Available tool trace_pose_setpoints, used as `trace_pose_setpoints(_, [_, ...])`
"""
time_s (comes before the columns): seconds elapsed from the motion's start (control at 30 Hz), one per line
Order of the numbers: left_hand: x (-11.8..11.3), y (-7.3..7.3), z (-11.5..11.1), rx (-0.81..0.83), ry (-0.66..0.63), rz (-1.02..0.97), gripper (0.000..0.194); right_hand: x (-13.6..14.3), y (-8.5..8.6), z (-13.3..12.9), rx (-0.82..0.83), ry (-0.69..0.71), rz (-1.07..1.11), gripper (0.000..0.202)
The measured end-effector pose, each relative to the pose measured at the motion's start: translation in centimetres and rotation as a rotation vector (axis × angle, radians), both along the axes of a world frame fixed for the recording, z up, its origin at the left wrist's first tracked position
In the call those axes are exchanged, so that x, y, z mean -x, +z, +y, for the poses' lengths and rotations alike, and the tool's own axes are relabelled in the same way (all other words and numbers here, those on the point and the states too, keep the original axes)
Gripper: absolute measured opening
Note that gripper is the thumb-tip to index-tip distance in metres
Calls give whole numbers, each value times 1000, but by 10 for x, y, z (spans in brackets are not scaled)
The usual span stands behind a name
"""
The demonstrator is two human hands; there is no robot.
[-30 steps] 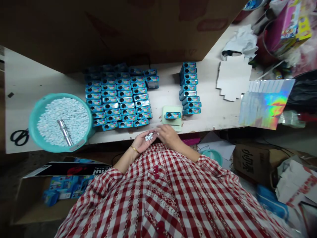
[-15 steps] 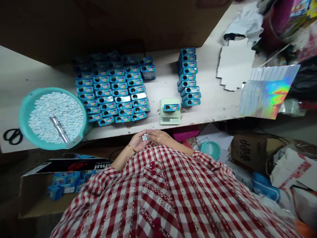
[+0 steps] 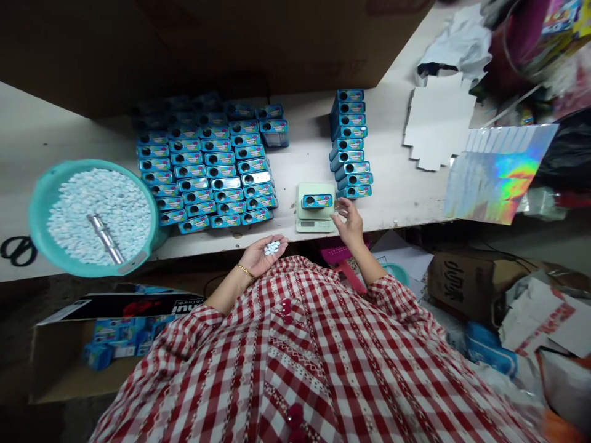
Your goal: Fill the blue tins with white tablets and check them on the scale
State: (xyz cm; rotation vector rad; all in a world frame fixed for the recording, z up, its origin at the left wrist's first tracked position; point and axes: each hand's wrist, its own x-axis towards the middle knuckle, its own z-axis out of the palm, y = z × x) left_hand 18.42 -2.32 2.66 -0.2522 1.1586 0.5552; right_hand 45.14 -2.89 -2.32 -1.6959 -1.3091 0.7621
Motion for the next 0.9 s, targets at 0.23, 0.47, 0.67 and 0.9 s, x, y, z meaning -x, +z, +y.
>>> trace_pose_setpoints(0.23, [-18,-2,23,-69,82,-7,26,7,-29,42,62,170,51,51])
trace_pose_setpoints(0.47, [-50,-10,63,-147,184,-41,34,26,55,43,-94,475,-451,42])
trace_pose_setpoints(0.67, [-65,-13,78,-176,208,-110,33,38,96,42,-44,665,-907,46])
trace_pose_setpoints(0.9, [-70,-15,80,-182,235,-164,30,44,104,41,-115,677,-971,48])
